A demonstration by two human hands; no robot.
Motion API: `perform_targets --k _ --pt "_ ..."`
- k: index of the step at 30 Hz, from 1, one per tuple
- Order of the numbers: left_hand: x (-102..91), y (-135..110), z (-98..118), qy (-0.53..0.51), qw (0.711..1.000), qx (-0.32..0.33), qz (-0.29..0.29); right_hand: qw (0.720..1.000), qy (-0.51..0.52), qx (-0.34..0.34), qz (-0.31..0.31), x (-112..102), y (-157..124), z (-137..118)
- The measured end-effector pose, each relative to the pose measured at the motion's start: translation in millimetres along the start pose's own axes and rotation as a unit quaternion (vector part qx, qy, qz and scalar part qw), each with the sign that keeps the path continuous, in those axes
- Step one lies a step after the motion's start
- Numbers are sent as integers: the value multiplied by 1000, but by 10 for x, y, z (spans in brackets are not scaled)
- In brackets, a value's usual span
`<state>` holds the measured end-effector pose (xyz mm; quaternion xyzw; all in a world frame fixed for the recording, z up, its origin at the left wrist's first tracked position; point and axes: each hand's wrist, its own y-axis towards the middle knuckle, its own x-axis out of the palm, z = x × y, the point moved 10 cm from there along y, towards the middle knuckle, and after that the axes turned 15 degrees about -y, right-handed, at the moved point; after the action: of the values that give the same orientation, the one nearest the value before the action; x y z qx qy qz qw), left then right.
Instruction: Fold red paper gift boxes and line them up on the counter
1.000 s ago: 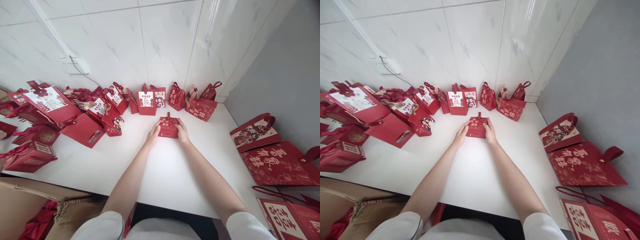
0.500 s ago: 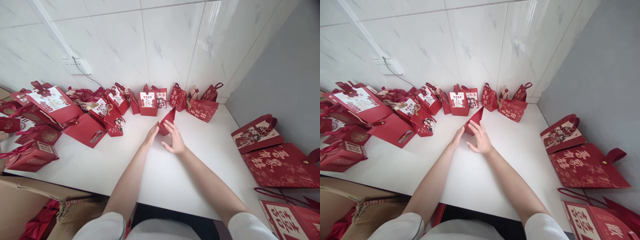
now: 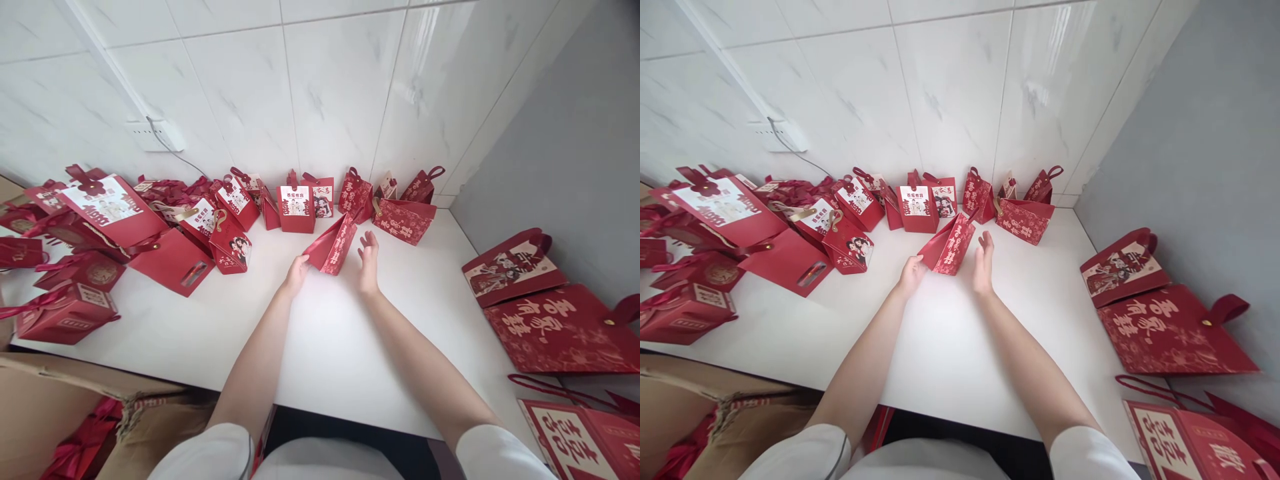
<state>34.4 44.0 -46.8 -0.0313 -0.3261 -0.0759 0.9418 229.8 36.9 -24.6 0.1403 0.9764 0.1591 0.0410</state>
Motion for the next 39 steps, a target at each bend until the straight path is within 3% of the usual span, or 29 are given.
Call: perform_targets --k 2,5,8,12,17,19,21,23,25,27,29,31,35,37,39 --pt "-69 34 -25 -6 1000 -12 16 986 110 127 -24 44 57 321" --pt "-189 69 2 28 998 0 65 958 198 198 -66 104 77 474" --pt "-281 65 47 39 993 23 110 952 212 206 -80 108 68 472" --pt "-307 47 70 35 991 30 122 960 181 198 -83 108 57 461" --pt "-395 13 90 29 987 -20 156 969 85 176 -149 175 26 414" --pt "-399 -32 256 64 985 -20 156 972 75 165 -152 180 20 392" --pt "-395 -147 581 131 975 19 179 972 80 162 -150 189 15 393" --pt "-321 -366 970 182 954 87 220 971 90 165 -150 210 14 419" --pt "-91 -636 1221 188 942 147 235 969 103 167 -151 227 23 453" --pt "271 -874 1236 232 935 161 216 967 118 170 -148 233 37 487" --pt "653 -1051 1098 338 909 152 191 965 133 177 -144 224 45 518" --pt "842 -1154 896 404 887 112 195 963 143 185 -137 198 40 540" --pt "807 -1194 706 372 915 23 158 959 168 189 -125 128 14 536" --pt "674 -1254 762 349 927 -9 136 957 181 193 -121 102 2 537" --pt "486 -1405 863 328 932 -33 153 955 188 197 -119 88 -4 545"
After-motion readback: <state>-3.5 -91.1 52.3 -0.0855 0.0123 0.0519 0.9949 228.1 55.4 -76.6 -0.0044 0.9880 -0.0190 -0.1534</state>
